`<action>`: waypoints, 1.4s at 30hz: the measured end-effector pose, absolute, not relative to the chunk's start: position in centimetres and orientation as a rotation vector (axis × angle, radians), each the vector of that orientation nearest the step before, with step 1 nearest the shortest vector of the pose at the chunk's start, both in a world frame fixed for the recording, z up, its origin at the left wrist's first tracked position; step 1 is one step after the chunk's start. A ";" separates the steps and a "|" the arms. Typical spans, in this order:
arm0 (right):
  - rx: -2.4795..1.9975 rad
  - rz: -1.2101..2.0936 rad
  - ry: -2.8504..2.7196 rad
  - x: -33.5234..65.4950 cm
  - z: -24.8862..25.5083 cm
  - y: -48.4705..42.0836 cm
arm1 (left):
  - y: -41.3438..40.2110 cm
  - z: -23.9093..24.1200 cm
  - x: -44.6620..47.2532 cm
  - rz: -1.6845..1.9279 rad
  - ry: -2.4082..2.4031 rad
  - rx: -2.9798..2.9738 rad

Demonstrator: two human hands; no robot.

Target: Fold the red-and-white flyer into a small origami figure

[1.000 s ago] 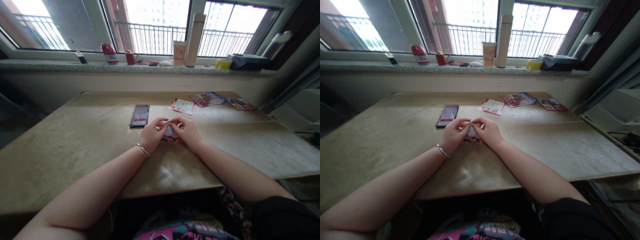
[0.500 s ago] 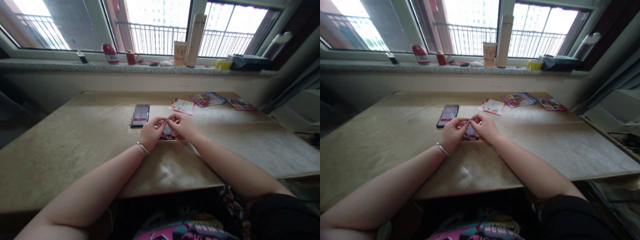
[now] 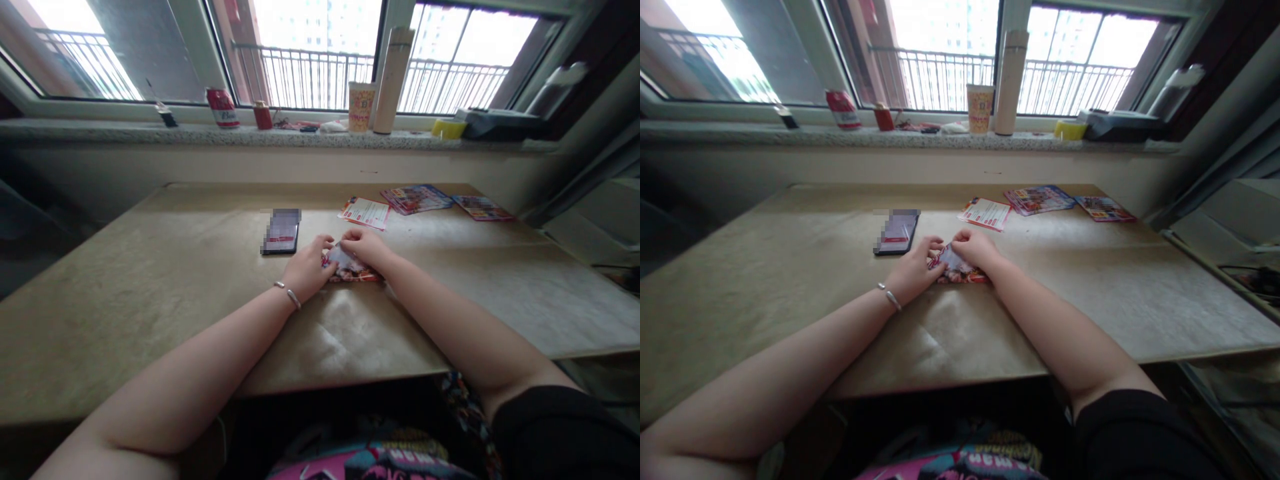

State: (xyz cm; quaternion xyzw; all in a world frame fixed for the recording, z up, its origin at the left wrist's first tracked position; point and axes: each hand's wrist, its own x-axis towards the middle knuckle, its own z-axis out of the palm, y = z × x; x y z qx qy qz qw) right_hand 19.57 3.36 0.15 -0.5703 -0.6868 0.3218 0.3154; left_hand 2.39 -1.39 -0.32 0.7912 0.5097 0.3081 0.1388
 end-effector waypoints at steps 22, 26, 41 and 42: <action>-1.927 0.355 -2.103 19.8 0.3 5.4 | -1.7 -1.0 3.2 0.314 1.251 2.925; -1.950 0.340 -2.058 19.8 0.0 5.7 | -1.7 -1.2 3.3 0.266 1.260 2.905; -1.910 0.390 -1.992 20.2 -0.7 6.9 | -1.6 -0.7 2.9 0.144 1.170 2.823; -1.910 0.391 -1.996 20.2 -0.7 7.0 | -1.7 -0.6 2.9 0.137 1.173 2.808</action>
